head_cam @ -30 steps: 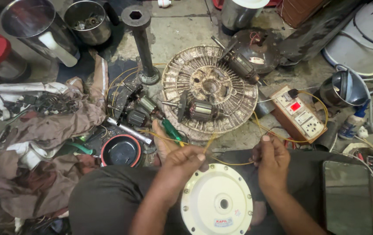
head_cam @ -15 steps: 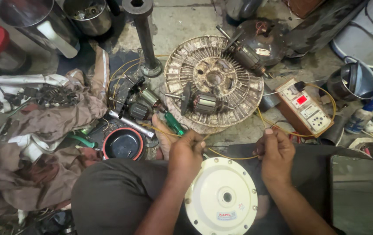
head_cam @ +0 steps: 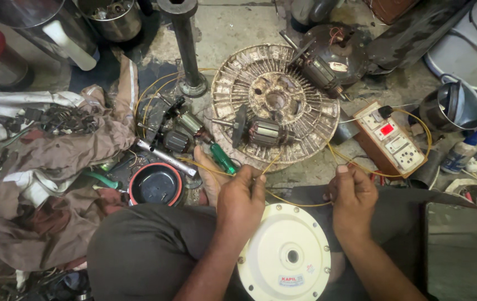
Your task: The person sits on the floor of a cluttered repair workshop and works on a disassembled ceiling fan motor, handling a yellow wire and the fan's armature and stator parts, repositioning components and working the wire around the motor while a multimeter sits nearby.
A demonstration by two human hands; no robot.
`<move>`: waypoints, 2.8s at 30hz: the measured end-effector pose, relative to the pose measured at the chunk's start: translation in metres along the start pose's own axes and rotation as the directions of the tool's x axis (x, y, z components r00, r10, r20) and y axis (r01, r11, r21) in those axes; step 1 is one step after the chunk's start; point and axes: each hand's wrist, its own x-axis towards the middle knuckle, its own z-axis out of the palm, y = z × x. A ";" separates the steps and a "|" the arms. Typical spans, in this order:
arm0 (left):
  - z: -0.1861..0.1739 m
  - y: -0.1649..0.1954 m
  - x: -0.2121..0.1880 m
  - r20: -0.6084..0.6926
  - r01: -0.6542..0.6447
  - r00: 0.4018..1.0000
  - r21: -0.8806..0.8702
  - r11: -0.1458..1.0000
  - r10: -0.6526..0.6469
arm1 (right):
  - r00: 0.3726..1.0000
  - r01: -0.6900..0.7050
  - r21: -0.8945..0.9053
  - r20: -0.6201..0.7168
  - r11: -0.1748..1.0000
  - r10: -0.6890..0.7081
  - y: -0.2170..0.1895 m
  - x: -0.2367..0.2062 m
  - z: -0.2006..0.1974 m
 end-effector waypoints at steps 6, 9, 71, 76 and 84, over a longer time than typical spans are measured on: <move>0.000 0.000 0.000 0.012 0.057 0.998 -0.004 0.998 -0.057 | 0.995 0.073 -0.165 0.083 0.984 -0.060 -0.009 -0.001 0.000; 0.001 0.000 0.001 0.005 0.049 0.999 -0.027 0.998 -0.049 | 0.995 0.064 -0.233 0.088 0.970 -0.044 -0.012 0.001 0.002; 0.001 0.003 0.002 -0.025 0.026 0.999 0.015 1.000 -0.026 | 0.991 0.127 -0.376 0.088 0.918 -0.101 -0.042 0.019 0.011; 0.001 0.003 0.003 -0.008 0.054 0.999 0.020 0.998 -0.054 | 0.989 0.143 -0.340 0.093 0.929 -0.118 -0.040 0.020 0.011; 0.000 0.004 0.003 0.006 0.057 0.998 0.029 0.998 -0.057 | 0.990 0.129 -0.320 0.092 0.939 -0.105 -0.037 0.020 0.009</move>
